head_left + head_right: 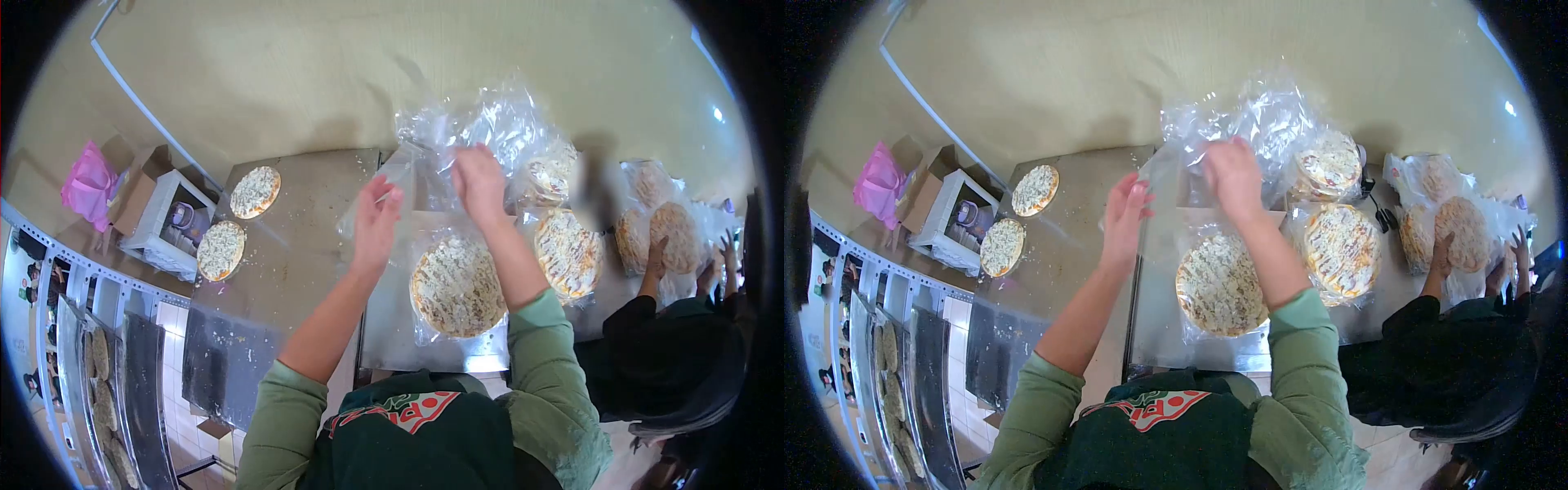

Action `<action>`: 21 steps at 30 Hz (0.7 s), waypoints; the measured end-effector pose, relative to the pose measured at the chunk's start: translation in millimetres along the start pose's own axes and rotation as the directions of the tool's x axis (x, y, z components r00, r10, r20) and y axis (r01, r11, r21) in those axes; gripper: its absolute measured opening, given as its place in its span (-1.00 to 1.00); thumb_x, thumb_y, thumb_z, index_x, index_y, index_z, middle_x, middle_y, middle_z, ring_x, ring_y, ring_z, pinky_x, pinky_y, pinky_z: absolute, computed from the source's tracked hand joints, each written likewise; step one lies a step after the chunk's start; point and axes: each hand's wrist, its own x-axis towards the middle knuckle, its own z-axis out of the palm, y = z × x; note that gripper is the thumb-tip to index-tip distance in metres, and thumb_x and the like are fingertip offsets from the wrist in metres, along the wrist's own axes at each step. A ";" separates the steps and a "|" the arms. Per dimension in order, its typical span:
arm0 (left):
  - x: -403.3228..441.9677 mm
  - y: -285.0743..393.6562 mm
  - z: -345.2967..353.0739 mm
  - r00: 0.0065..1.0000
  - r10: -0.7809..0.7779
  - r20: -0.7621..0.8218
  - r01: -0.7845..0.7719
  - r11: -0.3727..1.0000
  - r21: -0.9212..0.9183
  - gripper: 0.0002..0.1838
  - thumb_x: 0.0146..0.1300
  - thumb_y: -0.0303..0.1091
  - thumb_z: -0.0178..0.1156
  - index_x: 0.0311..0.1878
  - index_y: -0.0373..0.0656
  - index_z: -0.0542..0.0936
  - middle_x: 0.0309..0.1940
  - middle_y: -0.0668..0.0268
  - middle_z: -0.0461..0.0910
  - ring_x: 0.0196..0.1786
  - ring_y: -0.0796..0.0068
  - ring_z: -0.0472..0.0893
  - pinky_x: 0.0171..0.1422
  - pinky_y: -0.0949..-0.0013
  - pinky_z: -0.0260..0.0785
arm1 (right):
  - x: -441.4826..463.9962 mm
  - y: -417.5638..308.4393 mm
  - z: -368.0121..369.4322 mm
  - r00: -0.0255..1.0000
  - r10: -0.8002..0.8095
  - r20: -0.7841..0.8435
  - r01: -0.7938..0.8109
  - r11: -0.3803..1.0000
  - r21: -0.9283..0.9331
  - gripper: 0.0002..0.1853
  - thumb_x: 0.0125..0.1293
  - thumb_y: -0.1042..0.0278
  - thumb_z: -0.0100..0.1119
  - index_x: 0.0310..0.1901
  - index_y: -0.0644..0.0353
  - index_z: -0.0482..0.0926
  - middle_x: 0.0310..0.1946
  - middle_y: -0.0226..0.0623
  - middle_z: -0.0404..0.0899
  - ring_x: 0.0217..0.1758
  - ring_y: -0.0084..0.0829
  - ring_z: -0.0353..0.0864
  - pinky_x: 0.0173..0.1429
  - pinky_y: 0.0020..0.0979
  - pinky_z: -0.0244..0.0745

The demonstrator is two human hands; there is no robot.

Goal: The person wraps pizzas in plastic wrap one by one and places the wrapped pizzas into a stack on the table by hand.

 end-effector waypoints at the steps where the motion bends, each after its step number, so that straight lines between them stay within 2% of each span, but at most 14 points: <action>1: 5.2 14.4 7.7 0.996 -0.002 0.091 0.006 0.999 -0.040 -0.46 0.26 -0.16 0.10 0.19 -0.22 0.21 0.09 0.20 0.31 -0.01 0.43 0.40 -0.02 0.40 0.30 | -6.0 -9.2 -2.2 0.985 -0.169 0.017 0.169 0.986 -0.003 -0.83 -0.03 0.49 0.17 -0.35 0.11 0.46 -0.29 -0.35 0.55 -0.15 -0.28 0.52 0.20 -0.16 0.26; 3: 18.6 31.7 20.7 0.976 -0.192 0.099 0.203 0.974 -0.104 -0.48 0.27 -0.15 0.08 0.17 -0.26 0.24 0.04 0.19 0.38 -0.02 0.42 0.45 -0.05 0.42 0.32 | -22.6 -14.3 8.3 0.914 -0.290 0.285 0.296 0.955 0.023 -0.68 -0.03 0.33 0.26 -0.19 0.06 0.48 -0.02 -0.31 0.48 0.09 -0.29 0.43 0.29 -0.02 0.13; 4: 26.1 35.3 24.9 0.954 -0.282 0.105 0.294 0.946 -0.135 -0.49 0.28 -0.15 0.08 0.16 -0.28 0.26 0.02 0.19 0.42 -0.02 0.42 0.47 -0.06 0.43 0.33 | -21.9 -18.6 9.6 0.910 -0.260 0.323 0.269 0.963 0.019 -0.58 -0.05 0.26 0.29 -0.10 0.03 0.44 0.07 -0.29 0.38 0.18 -0.27 0.34 0.31 0.01 0.06; 6: 46.5 10.6 17.2 0.963 -0.258 0.082 0.269 0.947 -0.175 -0.55 0.31 -0.17 0.03 0.12 -0.31 0.30 -0.04 0.18 0.48 -0.05 0.40 0.51 -0.06 0.42 0.35 | -17.6 -23.8 14.0 0.899 -0.200 0.390 0.210 0.978 0.017 -0.38 -0.09 0.13 0.34 0.08 -0.03 0.37 0.26 -0.26 0.20 0.34 -0.23 0.15 0.36 0.08 -0.06; 9: 57.5 10.2 20.5 0.986 -0.162 0.048 0.168 0.968 -0.187 -0.62 0.35 -0.22 -0.04 0.08 -0.32 0.36 -0.10 0.18 0.53 -0.09 0.37 0.56 -0.07 0.38 0.39 | -27.0 34.3 47.5 0.869 0.088 0.486 -0.043 0.994 -0.103 -0.13 -0.15 0.03 0.39 0.26 -0.16 0.19 0.38 -0.23 -0.06 0.45 -0.16 -0.10 0.38 0.17 -0.21; 10: 57.5 16.2 24.4 0.992 -0.120 0.038 0.125 0.975 -0.186 -0.65 0.36 -0.24 -0.06 0.06 -0.32 0.37 -0.12 0.18 0.55 -0.10 0.36 0.57 -0.08 0.36 0.40 | -23.6 47.0 54.5 0.833 0.178 0.524 -0.120 0.983 -0.142 -0.13 -0.15 0.05 0.39 0.26 -0.15 0.18 0.36 -0.23 -0.01 0.43 -0.16 -0.04 0.37 0.15 -0.16; 12: 56.1 25.3 33.3 0.999 0.000 0.032 0.002 0.998 -0.057 -0.67 0.38 -0.26 -0.10 0.05 -0.32 0.38 -0.10 0.15 0.54 -0.10 0.33 0.58 -0.06 0.33 0.42 | -12.5 71.9 69.7 0.731 0.341 0.591 -0.255 0.940 -0.227 -0.13 -0.16 0.09 0.40 0.25 -0.14 0.18 0.32 -0.22 0.08 0.38 -0.15 0.07 0.34 0.11 -0.05; 13: 52.8 30.3 36.3 0.998 0.056 0.033 -0.056 0.998 0.009 -0.68 0.39 -0.27 -0.12 0.04 -0.32 0.38 -0.09 0.14 0.53 -0.10 0.32 0.58 -0.06 0.32 0.43 | -5.3 84.2 77.0 0.728 0.366 0.580 -0.280 0.931 -0.236 -0.21 -0.11 0.12 0.35 0.22 -0.12 0.22 0.27 -0.21 0.14 0.36 -0.17 0.10 0.30 0.07 0.02; 15: 42.5 47.9 34.9 0.975 0.208 -0.075 -0.201 0.975 0.093 -0.66 0.40 -0.23 -0.13 0.01 -0.32 0.42 -0.16 0.18 0.55 -0.14 0.33 0.59 -0.13 0.37 0.45 | 9.6 110.8 91.2 0.721 0.414 0.555 -0.327 0.910 -0.254 -0.38 0.01 0.18 0.24 0.16 -0.07 0.30 0.17 -0.21 0.27 0.31 -0.20 0.16 0.22 0.00 0.16; 16: 39.2 60.8 31.8 0.950 0.287 -0.124 -0.269 0.953 0.141 -0.65 0.40 -0.21 -0.13 -0.01 -0.32 0.43 -0.19 0.19 0.55 -0.15 0.33 0.59 -0.17 0.40 0.45 | 4.6 132.3 106.6 0.752 0.459 0.473 -0.262 0.866 -0.425 -0.49 0.07 0.21 0.15 0.11 -0.06 0.35 0.12 -0.24 0.31 0.26 -0.24 0.21 0.16 -0.05 0.21; 17: 37.2 79.7 25.2 0.908 0.397 -0.135 -0.381 0.916 0.127 -0.65 0.40 -0.22 -0.13 0.01 -0.33 0.42 -0.14 0.15 0.54 -0.15 0.31 0.59 -0.14 0.37 0.46 | -7.8 153.4 121.0 0.784 0.485 0.387 -0.201 0.789 -0.581 -0.59 0.13 0.24 0.07 0.06 -0.05 0.39 0.07 -0.28 0.34 0.21 -0.28 0.26 0.10 -0.10 0.26; 18: 34.8 99.5 13.4 0.853 0.501 -0.148 -0.487 0.865 0.118 -0.64 0.39 -0.22 -0.13 0.04 -0.33 0.40 -0.08 0.11 0.52 -0.15 0.29 0.59 -0.12 0.35 0.47 | -18.0 162.7 121.1 0.776 0.487 0.401 -0.160 0.767 -0.621 -0.66 0.17 0.26 0.01 0.02 -0.04 0.43 0.06 -0.29 0.34 0.21 -0.30 0.26 0.09 -0.12 0.26; 19: 29.3 116.3 -3.7 0.907 0.406 -0.112 -0.402 0.914 0.057 -0.63 0.38 -0.23 -0.10 0.13 -0.28 0.33 -0.07 0.06 0.51 -0.13 0.23 0.59 -0.08 0.27 0.48 | -26.2 170.9 123.5 0.770 0.483 0.417 -0.112 0.746 -0.656 -0.70 0.21 0.29 -0.05 -0.02 -0.04 0.47 0.05 -0.30 0.34 0.21 -0.32 0.25 0.09 -0.14 0.27; 21: 17.6 132.4 -41.1 0.960 0.275 -0.044 -0.277 0.959 -0.052 -0.55 0.34 -0.27 -0.05 0.26 -0.19 0.20 0.00 -0.02 0.45 -0.07 0.13 0.57 -0.06 0.18 0.51 | -35.6 180.6 140.0 0.648 0.467 0.602 0.067 0.752 -0.656 -0.69 0.21 0.29 -0.04 -0.01 -0.03 0.49 0.06 -0.27 0.38 0.21 -0.32 0.28 0.10 -0.15 0.29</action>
